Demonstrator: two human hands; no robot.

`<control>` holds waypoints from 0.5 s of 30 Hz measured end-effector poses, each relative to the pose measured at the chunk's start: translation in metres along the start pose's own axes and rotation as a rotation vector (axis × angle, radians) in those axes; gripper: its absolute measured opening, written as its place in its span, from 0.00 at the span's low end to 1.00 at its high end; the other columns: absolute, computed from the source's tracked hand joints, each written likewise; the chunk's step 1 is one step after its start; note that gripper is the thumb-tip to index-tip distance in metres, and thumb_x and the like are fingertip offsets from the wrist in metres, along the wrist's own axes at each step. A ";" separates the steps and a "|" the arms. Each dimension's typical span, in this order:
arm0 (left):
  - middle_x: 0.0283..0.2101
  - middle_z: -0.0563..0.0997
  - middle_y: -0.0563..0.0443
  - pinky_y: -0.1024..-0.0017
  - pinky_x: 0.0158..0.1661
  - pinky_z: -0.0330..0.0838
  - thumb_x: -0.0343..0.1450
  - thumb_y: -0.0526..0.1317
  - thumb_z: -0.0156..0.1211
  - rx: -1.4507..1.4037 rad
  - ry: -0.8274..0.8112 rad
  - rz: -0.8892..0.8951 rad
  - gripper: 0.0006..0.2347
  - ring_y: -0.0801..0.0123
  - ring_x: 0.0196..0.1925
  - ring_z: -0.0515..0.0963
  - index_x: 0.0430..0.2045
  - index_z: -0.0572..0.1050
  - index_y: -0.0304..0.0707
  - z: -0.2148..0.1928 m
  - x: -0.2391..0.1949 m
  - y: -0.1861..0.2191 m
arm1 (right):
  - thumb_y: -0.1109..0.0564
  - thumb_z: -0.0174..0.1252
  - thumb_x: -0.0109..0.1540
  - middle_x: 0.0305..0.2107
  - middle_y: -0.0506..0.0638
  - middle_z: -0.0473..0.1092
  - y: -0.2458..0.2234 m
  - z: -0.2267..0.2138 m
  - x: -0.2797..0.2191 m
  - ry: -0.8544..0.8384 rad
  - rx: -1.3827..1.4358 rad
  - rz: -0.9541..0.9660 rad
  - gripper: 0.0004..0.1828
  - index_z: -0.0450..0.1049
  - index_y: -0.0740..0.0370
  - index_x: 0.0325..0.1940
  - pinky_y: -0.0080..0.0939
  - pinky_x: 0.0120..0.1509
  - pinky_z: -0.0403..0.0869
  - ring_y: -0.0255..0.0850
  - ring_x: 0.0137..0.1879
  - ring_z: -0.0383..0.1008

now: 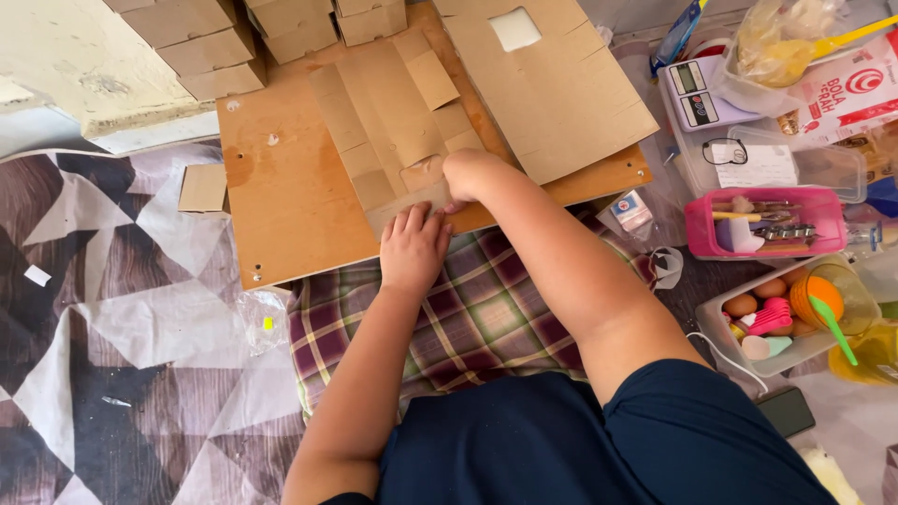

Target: Assembling cardboard pastry boxes by folding them along pre-scored lines.

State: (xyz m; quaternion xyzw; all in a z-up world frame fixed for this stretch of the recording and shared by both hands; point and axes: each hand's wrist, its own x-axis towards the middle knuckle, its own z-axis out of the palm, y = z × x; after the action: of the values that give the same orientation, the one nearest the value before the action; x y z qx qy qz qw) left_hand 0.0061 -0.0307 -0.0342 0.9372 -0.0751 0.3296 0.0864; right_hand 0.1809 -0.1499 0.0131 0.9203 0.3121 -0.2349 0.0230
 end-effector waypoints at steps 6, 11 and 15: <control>0.41 0.74 0.57 0.69 0.40 0.76 0.75 0.46 0.56 -0.033 0.007 -0.046 0.08 0.65 0.47 0.78 0.33 0.80 0.47 0.006 -0.009 -0.013 | 0.46 0.78 0.48 0.32 0.55 0.78 -0.009 -0.019 -0.022 -0.011 0.124 0.022 0.18 0.83 0.53 0.34 0.50 0.54 0.76 0.55 0.48 0.79; 0.41 0.73 0.54 0.70 0.44 0.76 0.75 0.42 0.57 -0.141 -0.016 -0.055 0.08 0.62 0.47 0.77 0.27 0.78 0.42 0.004 -0.014 -0.024 | 0.51 0.77 0.49 0.30 0.49 0.78 0.007 -0.007 -0.013 -0.027 0.171 0.008 0.11 0.81 0.48 0.31 0.45 0.52 0.75 0.49 0.48 0.80; 0.42 0.74 0.48 0.66 0.50 0.76 0.73 0.37 0.60 -0.216 0.029 -0.101 0.09 0.54 0.51 0.79 0.23 0.77 0.35 -0.004 -0.021 -0.031 | 0.57 0.74 0.51 0.31 0.50 0.78 0.011 -0.035 -0.041 -0.061 0.260 -0.060 0.10 0.80 0.48 0.34 0.44 0.53 0.74 0.49 0.47 0.79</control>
State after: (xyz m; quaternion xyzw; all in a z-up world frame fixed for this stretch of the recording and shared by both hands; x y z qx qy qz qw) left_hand -0.0061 0.0020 -0.0482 0.9202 -0.0615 0.3281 0.2046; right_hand 0.1737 -0.1754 0.0617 0.8982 0.3058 -0.3017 -0.0939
